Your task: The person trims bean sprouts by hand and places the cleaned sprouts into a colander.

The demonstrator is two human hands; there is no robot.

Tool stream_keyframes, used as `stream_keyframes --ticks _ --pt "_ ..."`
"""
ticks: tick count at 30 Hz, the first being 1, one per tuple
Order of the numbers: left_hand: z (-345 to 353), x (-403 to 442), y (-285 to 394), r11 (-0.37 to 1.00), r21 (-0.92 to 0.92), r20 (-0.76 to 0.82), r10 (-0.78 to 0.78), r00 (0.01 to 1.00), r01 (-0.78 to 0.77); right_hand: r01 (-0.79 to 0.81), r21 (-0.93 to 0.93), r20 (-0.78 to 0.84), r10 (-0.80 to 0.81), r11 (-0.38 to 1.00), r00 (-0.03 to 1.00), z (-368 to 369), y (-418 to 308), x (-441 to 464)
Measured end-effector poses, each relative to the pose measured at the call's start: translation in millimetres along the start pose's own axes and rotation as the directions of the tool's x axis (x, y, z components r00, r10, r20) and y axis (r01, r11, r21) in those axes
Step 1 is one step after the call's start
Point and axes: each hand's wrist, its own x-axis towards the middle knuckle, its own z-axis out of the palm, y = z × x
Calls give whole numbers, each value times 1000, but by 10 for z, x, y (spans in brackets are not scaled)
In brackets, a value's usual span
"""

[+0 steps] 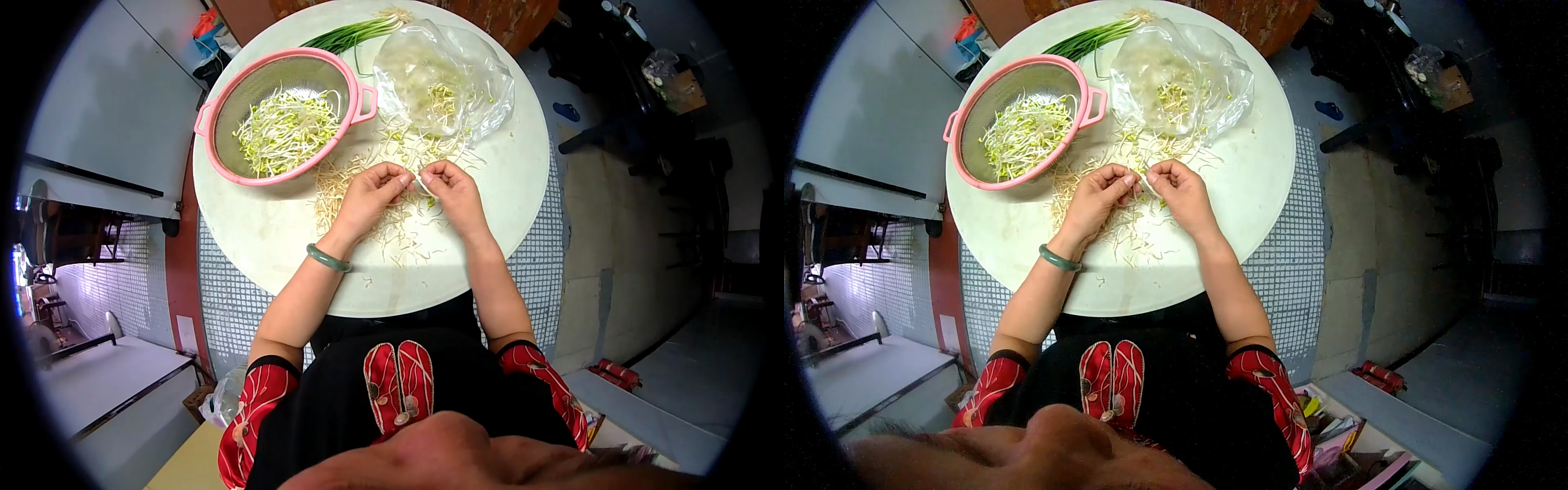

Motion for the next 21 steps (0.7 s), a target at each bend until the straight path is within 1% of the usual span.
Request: stream_keyframes --ticks 1,4,7,11,14,17,21 --pt "-9 6 -20 1000 -3 2 3 1000 -3 -32 -28 7 32 999 999 12 3 -7" --pt "-12 5 -34 999 -18 7 28 1000 -28 -5 -4 16 5 1000 1000 63 -16 -12" --pt "-18 9 -59 999 -39 6 35 999 -35 14 -41 31 -13 999 999 51 17 -7" --pt "6 15 -85 996 -80 -20 43 999 -45 37 -4 4 -37 999 999 73 44 -5" --pt "34 11 -92 987 -150 -45 44 998 -51 38 18 5 -38 999 999 65 77 -8" --pt "42 9 -121 982 -154 -69 104 992 -113 35 10 -2 -35 999 999 76 85 -12" --pt "21 15 -141 976 -173 -101 113 988 -130 31 38 -24 -30 999 999 106 63 -33"
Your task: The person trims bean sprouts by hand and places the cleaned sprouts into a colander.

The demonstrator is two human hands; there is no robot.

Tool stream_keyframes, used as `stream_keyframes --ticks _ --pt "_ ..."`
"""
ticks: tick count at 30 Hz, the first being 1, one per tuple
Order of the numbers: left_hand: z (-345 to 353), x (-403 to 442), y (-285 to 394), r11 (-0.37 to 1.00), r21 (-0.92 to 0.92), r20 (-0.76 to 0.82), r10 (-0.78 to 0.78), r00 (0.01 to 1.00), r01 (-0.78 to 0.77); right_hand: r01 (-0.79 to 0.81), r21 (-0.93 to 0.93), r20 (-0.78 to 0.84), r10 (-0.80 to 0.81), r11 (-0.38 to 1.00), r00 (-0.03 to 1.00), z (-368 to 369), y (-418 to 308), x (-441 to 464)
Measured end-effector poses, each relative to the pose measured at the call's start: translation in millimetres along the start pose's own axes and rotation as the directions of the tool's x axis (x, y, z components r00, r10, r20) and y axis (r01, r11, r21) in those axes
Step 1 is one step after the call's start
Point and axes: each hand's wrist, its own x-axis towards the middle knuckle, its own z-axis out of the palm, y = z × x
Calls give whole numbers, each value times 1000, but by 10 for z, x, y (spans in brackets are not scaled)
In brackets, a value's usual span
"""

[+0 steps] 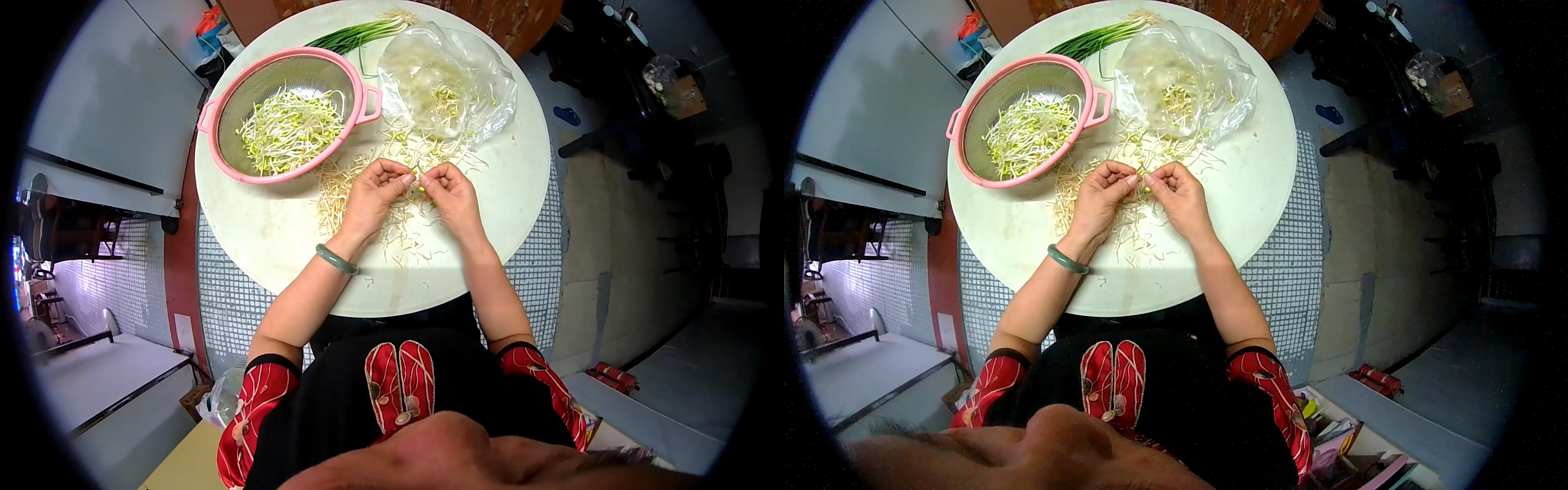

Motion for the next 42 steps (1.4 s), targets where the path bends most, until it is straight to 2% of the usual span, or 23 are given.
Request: stream_keyframes --ticks 8,23,25,28,31,34,37,42 --pt "13 9 -6 995 -95 3 8 1000 -7 -34 -12 11 34 999 999 30 -13 -36" --pt "-7 10 7 994 -107 43 -2 999 6 -109 -118 81 119 987 990 14 -17 -36" --pt "11 -7 62 998 -61 53 -8 999 11 -139 -152 79 153 979 985 22 -82 -44" --pt "0 -14 83 1000 -21 74 -21 997 23 -68 -145 33 74 987 997 -4 -98 -64" --pt "6 -12 106 998 -26 88 -47 995 50 160 -289 -87 -192 944 977 43 -220 -37" --pt "13 -14 121 997 -25 108 -64 992 67 343 -536 149 -314 771 938 -5 -387 -27" --pt "-4 -8 108 998 -18 121 -62 991 65 415 -690 255 -338 593 906 -51 -441 -17" --pt "-10 -4 114 998 28 133 -57 989 54 543 -723 364 -432 428 825 -83 -426 21"
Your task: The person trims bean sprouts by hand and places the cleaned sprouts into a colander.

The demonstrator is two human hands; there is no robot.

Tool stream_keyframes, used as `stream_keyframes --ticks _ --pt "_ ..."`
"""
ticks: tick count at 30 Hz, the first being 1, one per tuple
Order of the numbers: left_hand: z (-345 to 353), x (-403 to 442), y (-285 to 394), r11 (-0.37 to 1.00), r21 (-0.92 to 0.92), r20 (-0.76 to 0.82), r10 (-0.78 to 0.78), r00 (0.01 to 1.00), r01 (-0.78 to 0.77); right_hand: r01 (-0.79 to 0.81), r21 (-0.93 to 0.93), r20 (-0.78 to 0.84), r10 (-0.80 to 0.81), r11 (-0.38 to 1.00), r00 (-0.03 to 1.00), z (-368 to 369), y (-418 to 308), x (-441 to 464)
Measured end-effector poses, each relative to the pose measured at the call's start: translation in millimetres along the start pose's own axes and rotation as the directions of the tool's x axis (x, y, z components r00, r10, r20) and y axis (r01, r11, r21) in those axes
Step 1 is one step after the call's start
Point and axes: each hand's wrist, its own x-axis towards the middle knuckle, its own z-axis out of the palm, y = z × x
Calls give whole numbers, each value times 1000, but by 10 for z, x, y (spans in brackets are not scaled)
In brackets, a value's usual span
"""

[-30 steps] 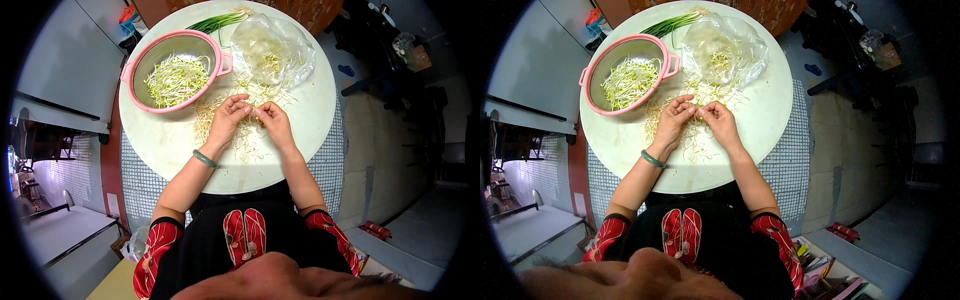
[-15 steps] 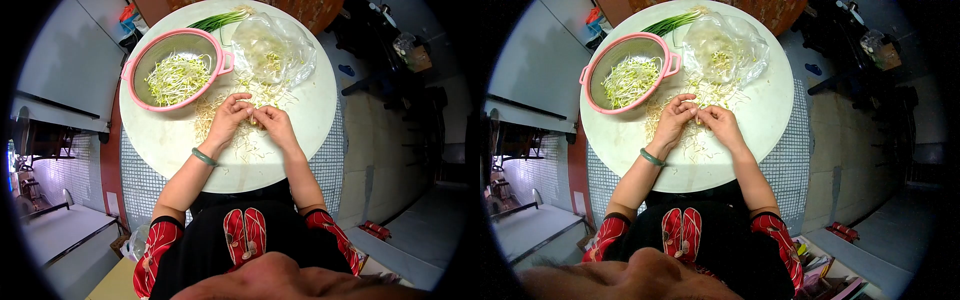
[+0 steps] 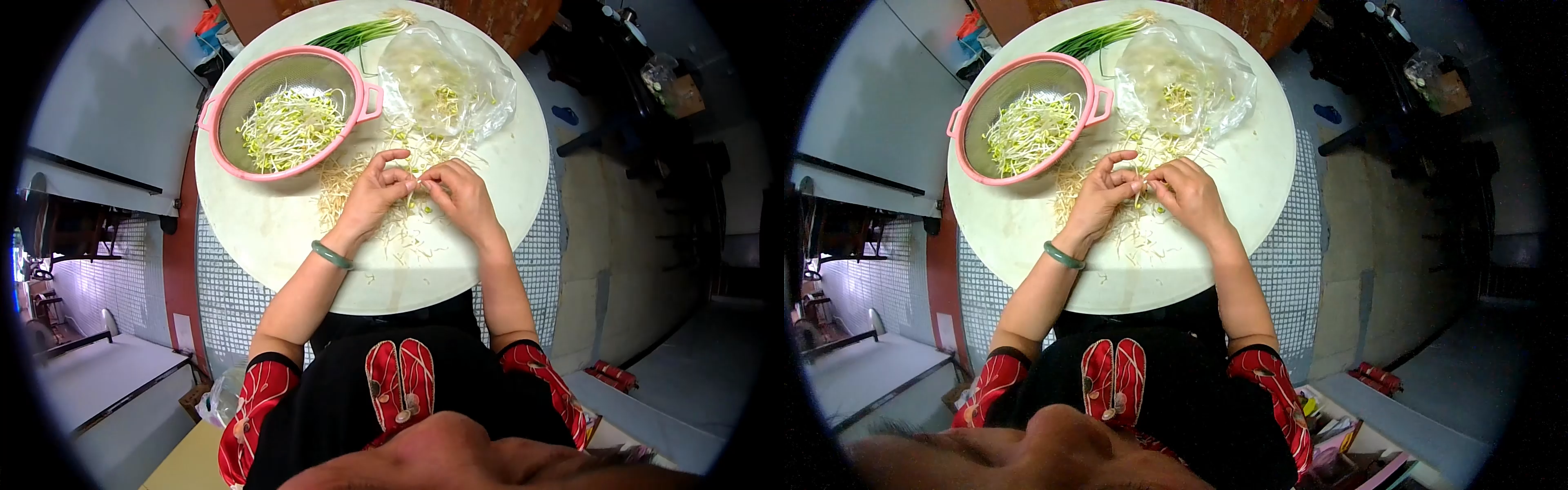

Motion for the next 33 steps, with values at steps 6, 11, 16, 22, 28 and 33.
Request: stream_keyframes --ticks 6,11,16,22,28,33 --pt "-10 -5 3 998 -61 16 -31 999 32 -147 121 12 146 982 989 -18 60 -62" --pt "-58 6 35 988 -144 32 -48 998 52 -207 274 30 207 939 978 2 -93 -25" --pt "-44 7 31 992 -126 -9 -31 999 29 -223 309 45 220 925 974 63 -21 -37" --pt "-113 52 -7 950 -312 -61 -7 998 -13 -389 412 197 336 824 921 190 31 -110" --pt "-134 61 -14 926 -372 -106 32 994 -69 -433 460 236 363 775 901 283 -25 -141" --pt "-197 81 -61 928 -362 -94 53 994 -84 -498 493 269 420 713 867 322 11 -161"
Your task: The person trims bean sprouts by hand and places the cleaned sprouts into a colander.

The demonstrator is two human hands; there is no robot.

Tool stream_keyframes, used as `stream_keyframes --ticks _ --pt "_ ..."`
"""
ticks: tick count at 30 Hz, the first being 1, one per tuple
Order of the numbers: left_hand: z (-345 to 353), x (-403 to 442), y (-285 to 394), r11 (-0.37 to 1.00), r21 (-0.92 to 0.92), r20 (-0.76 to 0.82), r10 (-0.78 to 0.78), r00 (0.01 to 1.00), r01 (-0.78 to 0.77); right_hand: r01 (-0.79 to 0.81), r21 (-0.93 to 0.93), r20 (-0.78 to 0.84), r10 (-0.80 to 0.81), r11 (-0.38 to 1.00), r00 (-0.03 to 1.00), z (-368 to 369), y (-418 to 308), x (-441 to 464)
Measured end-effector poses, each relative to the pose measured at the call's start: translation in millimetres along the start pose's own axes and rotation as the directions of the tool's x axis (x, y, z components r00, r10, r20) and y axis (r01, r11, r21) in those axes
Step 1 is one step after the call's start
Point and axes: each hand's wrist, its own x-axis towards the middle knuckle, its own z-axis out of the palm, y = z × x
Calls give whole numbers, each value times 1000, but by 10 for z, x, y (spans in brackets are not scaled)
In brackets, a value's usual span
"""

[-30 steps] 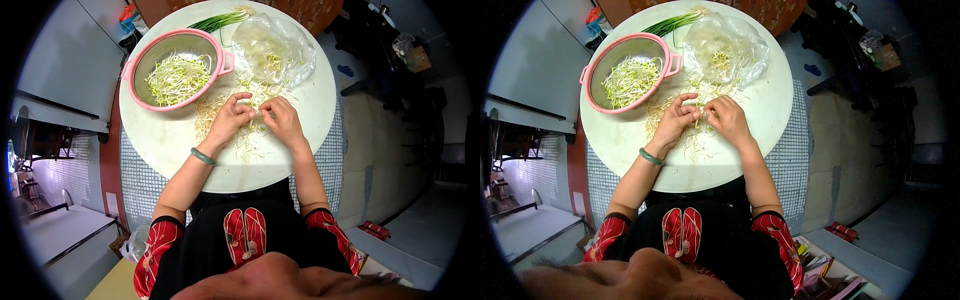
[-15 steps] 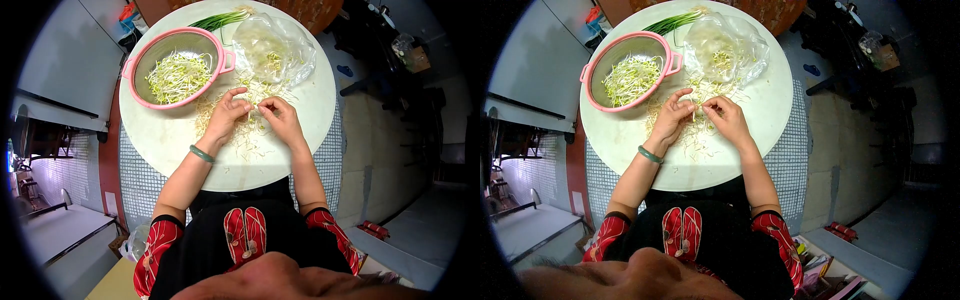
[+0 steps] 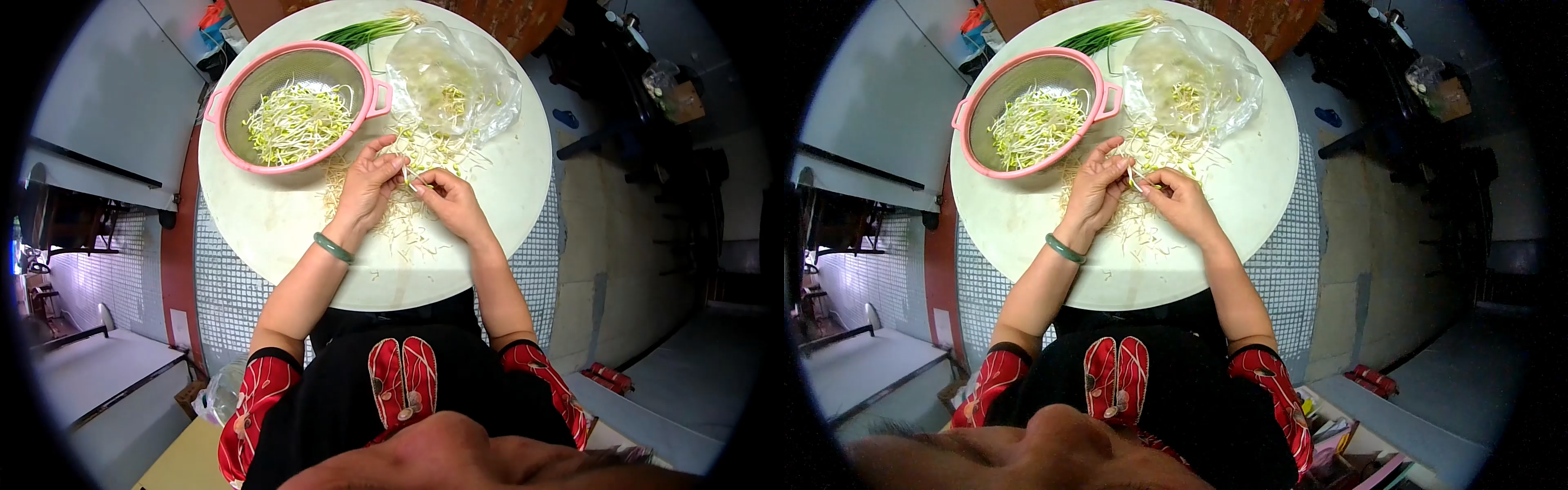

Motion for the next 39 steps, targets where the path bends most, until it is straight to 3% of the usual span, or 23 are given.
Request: stream_keyframes --ticks 4,7,11,14,17,20,21,23,26,27,28,30,31,32,33,35,37,38,39 --pt "32 -18 47 998 36 8 -46 999 45 7 -97 -19 -9 995 1000 -107 -164 -14" --pt "79 -53 80 980 156 52 -134 990 125 54 156 -126 -34 986 991 -201 -223 75" --pt "184 -123 110 943 264 116 -239 964 202 29 -81 44 -26 996 999 -296 -321 126" --pt "223 -137 111 933 308 118 -233 965 187 -113 146 218 79 983 973 -333 -269 146" --pt "220 -149 133 922 330 141 -260 955 202 -93 107 238 66 990 969 -378 -301 140" --pt "213 -151 134 907 361 139 -284 949 218 61 -169 225 -22 984 974 -420 -377 132" --pt "212 -149 126 901 373 134 -289 948 222 234 -361 220 -162 903 962 -430 -401 138" --pt "178 -128 87 909 376 135 -245 960 179 492 -674 295 -411 551 863 -444 -445 155" --pt "290 -224 215 911 410 115 -105 988 49 493 -754 203 -561 433 802 -428 -497 118" --pt "381 -264 315 905 425 110 -40 993 -10 512 -707 232 -524 488 819 -449 -518 88" --pt "426 -306 432 888 426 178 105 978 -173 520 -656 261 -483 547 836 -457 -526 8" --pt "540 -384 727 711 517 206 438 875 -477 544 -580 359 -410 606 839 -446 -499 -121" --pt "575 -422 925 591 573 242 540 806 -568 532 -559 323 -425 636 846 -417 -460 -162" --pt "531 -387 1071 336 666 317 681 660 -666 522 -536 286 -439 663 852 -374 -421 -197" --pt "472 -328 1235 -13 782 427 740 520 -623 514 -512 250 -453 688 855 -338 -406 -230" --pt "422 -293 1481 -291 863 491 673 553 -413 402 -550 159 -381 732 911 -346 -395 -273" --pt "90 -144 1613 -562 790 547 464 697 -246 331 -621 141 -314 711 939 -490 -268 -275" --pt "-80 -98 1588 -564 803 473 409 780 -192 295 -653 90 -316 698 945 -554 -248 -274" --pt "-140 -95 1555 -576 797 472 408 781 -181 222 -654 1 -293 723 956 -598 -232 -277"
